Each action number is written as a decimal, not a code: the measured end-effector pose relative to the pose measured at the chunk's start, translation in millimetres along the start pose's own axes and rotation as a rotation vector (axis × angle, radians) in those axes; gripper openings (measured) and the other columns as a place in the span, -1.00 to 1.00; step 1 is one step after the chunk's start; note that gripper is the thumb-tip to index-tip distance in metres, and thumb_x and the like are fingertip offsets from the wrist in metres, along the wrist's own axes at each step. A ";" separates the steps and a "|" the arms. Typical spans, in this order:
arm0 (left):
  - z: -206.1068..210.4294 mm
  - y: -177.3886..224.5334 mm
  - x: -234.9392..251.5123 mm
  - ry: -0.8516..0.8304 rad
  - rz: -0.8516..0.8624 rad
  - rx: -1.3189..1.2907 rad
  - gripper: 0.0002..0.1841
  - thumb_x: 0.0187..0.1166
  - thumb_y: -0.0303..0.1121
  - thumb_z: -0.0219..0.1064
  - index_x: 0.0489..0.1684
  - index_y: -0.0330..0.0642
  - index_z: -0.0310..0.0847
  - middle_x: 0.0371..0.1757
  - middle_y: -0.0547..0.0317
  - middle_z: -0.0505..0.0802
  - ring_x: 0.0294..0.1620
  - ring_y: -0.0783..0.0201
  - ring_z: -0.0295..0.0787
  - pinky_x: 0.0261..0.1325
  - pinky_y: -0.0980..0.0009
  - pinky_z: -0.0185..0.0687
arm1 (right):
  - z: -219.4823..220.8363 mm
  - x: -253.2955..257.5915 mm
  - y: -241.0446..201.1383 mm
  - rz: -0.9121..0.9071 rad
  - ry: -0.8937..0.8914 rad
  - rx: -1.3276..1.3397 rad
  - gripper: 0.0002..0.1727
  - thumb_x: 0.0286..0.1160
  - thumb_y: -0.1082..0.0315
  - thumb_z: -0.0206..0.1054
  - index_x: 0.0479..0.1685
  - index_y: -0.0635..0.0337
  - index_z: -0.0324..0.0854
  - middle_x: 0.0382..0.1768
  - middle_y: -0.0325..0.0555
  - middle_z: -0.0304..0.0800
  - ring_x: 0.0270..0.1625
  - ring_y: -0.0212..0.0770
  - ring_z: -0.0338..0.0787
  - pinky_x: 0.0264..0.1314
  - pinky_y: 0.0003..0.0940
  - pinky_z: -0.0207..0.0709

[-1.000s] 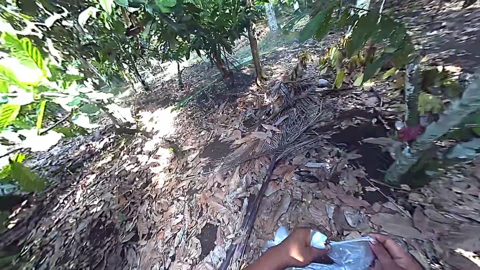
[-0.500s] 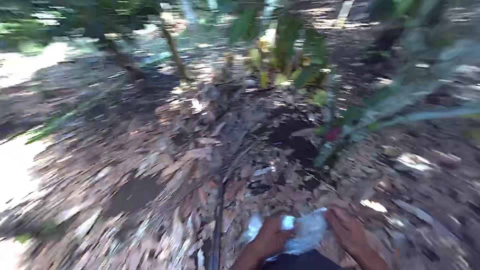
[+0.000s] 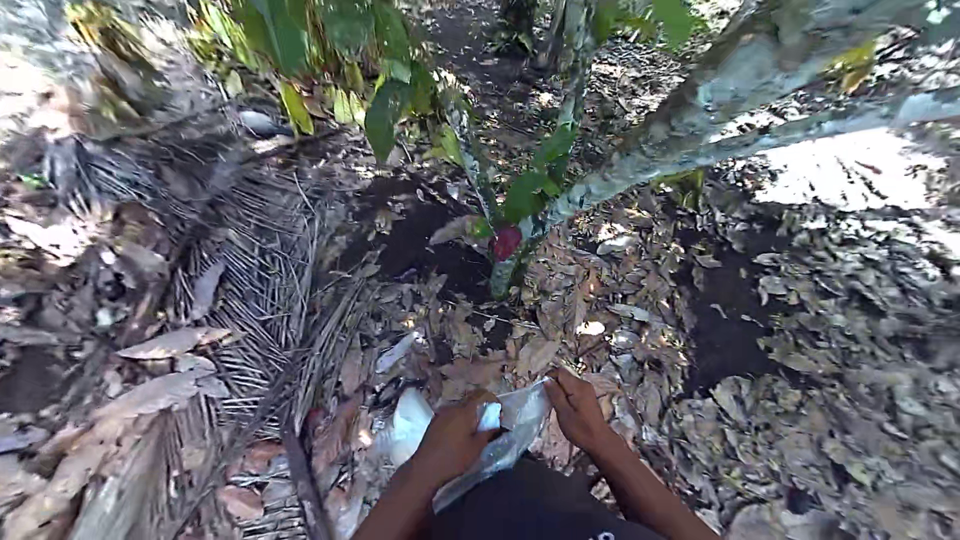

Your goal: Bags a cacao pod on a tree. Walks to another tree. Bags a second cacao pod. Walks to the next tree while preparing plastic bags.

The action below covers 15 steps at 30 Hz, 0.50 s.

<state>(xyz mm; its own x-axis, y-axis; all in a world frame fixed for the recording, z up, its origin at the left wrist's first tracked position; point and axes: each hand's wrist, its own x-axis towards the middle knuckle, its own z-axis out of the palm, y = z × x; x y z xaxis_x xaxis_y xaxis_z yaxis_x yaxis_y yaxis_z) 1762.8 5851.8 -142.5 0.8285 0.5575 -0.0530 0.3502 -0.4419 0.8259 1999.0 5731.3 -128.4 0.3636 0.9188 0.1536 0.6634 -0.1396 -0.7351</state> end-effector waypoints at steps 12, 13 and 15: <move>-37.2 -95.0 225.4 -0.325 -0.194 0.100 -0.52 0.62 -0.19 0.33 0.52 -0.08 0.55 0.45 -0.04 0.74 0.43 -0.10 0.69 0.45 -0.25 0.54 | 9.1 226.2 108.5 0.147 -0.585 -0.347 -0.48 0.80 -0.12 0.01 0.38 -0.11 0.74 0.30 -0.24 0.85 0.39 -0.23 0.77 0.54 0.00 0.58; -37.1 -107.5 237.9 -0.355 -0.203 0.115 -0.50 0.59 -0.22 0.34 0.53 -0.05 0.54 0.44 -0.05 0.74 0.39 -0.13 0.71 0.40 -0.28 0.57 | 18.2 239.1 118.2 0.164 -0.602 -0.358 -0.48 0.80 -0.13 0.01 0.42 -0.12 0.72 0.35 -0.25 0.82 0.44 -0.24 0.74 0.58 -0.02 0.55; -39.9 -132.3 263.2 -0.412 -0.217 0.158 -0.44 0.55 -0.28 0.37 0.60 0.02 0.48 0.43 -0.07 0.75 0.33 -0.19 0.75 0.33 -0.33 0.60 | 39.9 263.3 133.4 0.246 -0.626 -0.359 -0.49 0.78 -0.11 0.06 0.48 -0.13 0.68 0.37 -0.20 0.79 0.46 -0.17 0.72 0.58 0.04 0.53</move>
<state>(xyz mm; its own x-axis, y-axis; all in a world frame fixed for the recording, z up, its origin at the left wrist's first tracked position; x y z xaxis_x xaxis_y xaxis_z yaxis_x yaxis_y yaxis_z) 1917.1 6085.0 -243.3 0.8220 0.3382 -0.4582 0.5693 -0.4657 0.6775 2157.1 5969.4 -212.3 0.1605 0.8685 -0.4689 0.8219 -0.3807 -0.4237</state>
